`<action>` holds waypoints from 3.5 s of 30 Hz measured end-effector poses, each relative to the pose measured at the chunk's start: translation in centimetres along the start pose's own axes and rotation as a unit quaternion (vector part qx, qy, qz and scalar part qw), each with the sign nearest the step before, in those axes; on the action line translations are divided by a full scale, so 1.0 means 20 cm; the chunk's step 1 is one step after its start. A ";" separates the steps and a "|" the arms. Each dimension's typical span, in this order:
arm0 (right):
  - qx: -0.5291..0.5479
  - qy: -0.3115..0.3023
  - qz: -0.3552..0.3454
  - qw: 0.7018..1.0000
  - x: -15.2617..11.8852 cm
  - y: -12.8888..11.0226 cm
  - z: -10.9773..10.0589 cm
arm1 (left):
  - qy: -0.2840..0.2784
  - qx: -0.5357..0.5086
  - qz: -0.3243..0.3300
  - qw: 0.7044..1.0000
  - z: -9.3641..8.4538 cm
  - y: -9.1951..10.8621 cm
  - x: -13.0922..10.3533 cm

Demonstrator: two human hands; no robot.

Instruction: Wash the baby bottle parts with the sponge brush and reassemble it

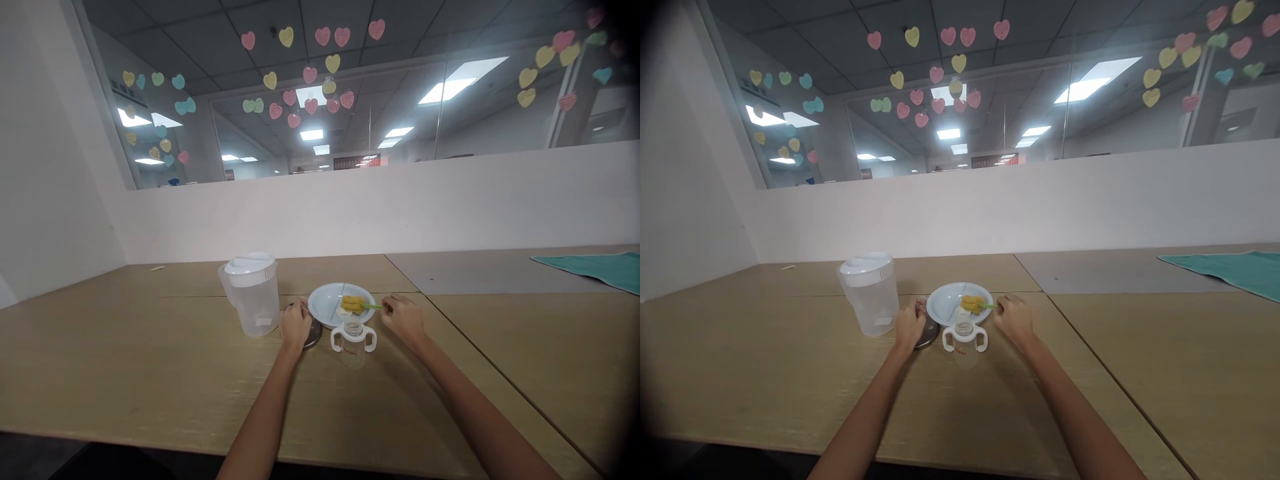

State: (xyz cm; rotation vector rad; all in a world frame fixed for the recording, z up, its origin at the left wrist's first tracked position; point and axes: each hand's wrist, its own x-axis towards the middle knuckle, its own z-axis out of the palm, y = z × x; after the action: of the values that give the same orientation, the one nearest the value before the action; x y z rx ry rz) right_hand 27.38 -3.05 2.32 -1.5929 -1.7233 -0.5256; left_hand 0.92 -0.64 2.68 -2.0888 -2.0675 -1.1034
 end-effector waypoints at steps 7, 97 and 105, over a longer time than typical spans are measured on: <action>0.048 0.015 -0.030 0.998 -0.01 0.00 0.00 | 0.050 -0.077 0.225 0.970 0.02 0.03 -0.04; 0.357 0.036 0.223 0.906 0.03 0.06 -0.01 | -0.140 -0.033 0.196 0.970 -0.11 -0.14 0.00; 0.354 0.033 0.232 0.905 0.03 0.05 -0.01 | -0.104 -0.016 0.197 0.975 -0.10 -0.15 0.01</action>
State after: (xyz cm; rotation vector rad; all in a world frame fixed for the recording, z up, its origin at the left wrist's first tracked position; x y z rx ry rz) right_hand 28.43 -2.67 2.74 -1.3379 -1.2039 0.2666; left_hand -2.74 -1.06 2.92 -2.5750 -1.5977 -0.8971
